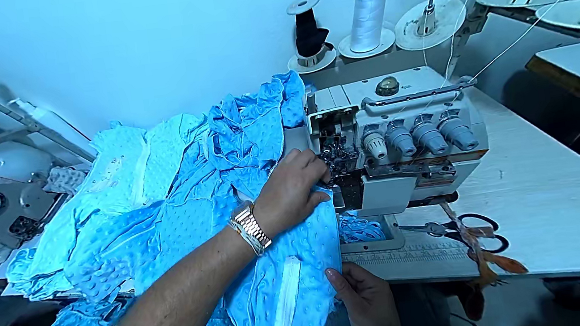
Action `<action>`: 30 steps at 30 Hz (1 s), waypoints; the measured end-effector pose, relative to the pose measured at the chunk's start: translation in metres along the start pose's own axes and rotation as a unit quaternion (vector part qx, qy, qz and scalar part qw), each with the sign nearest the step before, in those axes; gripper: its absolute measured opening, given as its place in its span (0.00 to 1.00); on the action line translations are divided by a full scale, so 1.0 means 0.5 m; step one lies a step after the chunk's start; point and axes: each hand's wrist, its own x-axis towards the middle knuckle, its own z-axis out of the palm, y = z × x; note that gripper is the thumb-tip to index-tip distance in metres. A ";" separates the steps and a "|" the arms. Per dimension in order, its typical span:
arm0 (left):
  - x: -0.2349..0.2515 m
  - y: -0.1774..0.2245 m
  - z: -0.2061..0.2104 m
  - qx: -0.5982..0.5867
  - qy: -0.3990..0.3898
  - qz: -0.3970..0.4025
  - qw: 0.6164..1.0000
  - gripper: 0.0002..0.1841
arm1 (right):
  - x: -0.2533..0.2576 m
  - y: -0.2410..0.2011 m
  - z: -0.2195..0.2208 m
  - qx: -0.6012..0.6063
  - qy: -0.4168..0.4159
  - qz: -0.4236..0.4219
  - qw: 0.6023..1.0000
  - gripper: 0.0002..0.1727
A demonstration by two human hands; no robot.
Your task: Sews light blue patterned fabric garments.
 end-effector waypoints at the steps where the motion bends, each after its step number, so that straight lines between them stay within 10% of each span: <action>1: -0.005 0.011 0.007 0.033 0.020 0.026 0.999 0.07 | -0.001 0.000 -0.004 0.006 0.005 0.000 1.000 0.06; 6: -0.033 0.045 0.041 0.121 0.061 0.109 0.985 0.11 | 0.003 -0.003 -0.017 0.022 0.005 -0.009 1.000 0.06; 15: -0.084 0.082 0.052 0.157 -0.024 -0.011 0.987 0.25 | 0.032 -0.028 -0.037 0.035 -0.029 -0.027 0.999 0.06; 30: -0.060 0.001 0.049 0.008 0.098 -0.067 0.993 0.13 | 0.053 -0.031 -0.035 0.031 -0.024 -0.018 0.999 0.08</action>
